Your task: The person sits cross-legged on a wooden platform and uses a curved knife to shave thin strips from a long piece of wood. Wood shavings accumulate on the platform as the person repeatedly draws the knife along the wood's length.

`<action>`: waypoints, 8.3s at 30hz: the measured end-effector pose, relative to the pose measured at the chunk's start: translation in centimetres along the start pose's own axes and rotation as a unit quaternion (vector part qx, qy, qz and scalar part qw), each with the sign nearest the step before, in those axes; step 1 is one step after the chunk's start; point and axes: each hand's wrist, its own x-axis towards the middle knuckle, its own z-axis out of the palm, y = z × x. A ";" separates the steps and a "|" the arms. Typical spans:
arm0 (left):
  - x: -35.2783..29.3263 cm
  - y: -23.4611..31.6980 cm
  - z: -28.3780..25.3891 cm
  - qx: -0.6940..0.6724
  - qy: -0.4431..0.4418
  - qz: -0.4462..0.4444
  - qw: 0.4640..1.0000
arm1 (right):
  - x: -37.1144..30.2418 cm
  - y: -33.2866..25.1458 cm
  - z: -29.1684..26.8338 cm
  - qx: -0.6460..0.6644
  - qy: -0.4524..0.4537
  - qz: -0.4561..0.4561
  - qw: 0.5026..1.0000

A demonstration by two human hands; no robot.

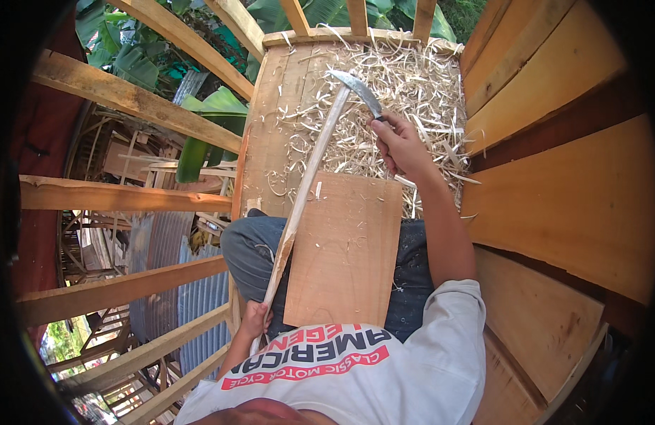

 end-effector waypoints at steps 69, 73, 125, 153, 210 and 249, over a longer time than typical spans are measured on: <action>0.5 1.3 -3.2 -0.115 -0.211 -0.061 0.969 | -6.0 4.1 6.6 -0.571 0.032 -0.184 0.799; 0.5 0.7 -2.7 -0.078 -0.176 -0.048 0.980 | -8.1 4.6 7.3 -0.595 0.010 -0.165 0.787; 0.6 0.5 -0.3 -0.119 -0.133 -0.064 0.982 | 6.3 4.6 5.0 -0.718 0.175 -0.077 0.669; 0.8 -0.4 -1.2 -0.162 -0.166 -0.058 0.971 | 8.4 4.5 0.1 -0.596 0.202 -0.131 0.766; -0.8 1.3 2.8 0.157 0.196 0.123 0.960 | -5.0 6.5 0.1 -0.350 0.211 -0.094 0.908; 0.3 1.2 3.2 0.258 0.219 0.149 0.929 | -1.7 2.5 5.3 -0.611 0.153 -0.005 0.777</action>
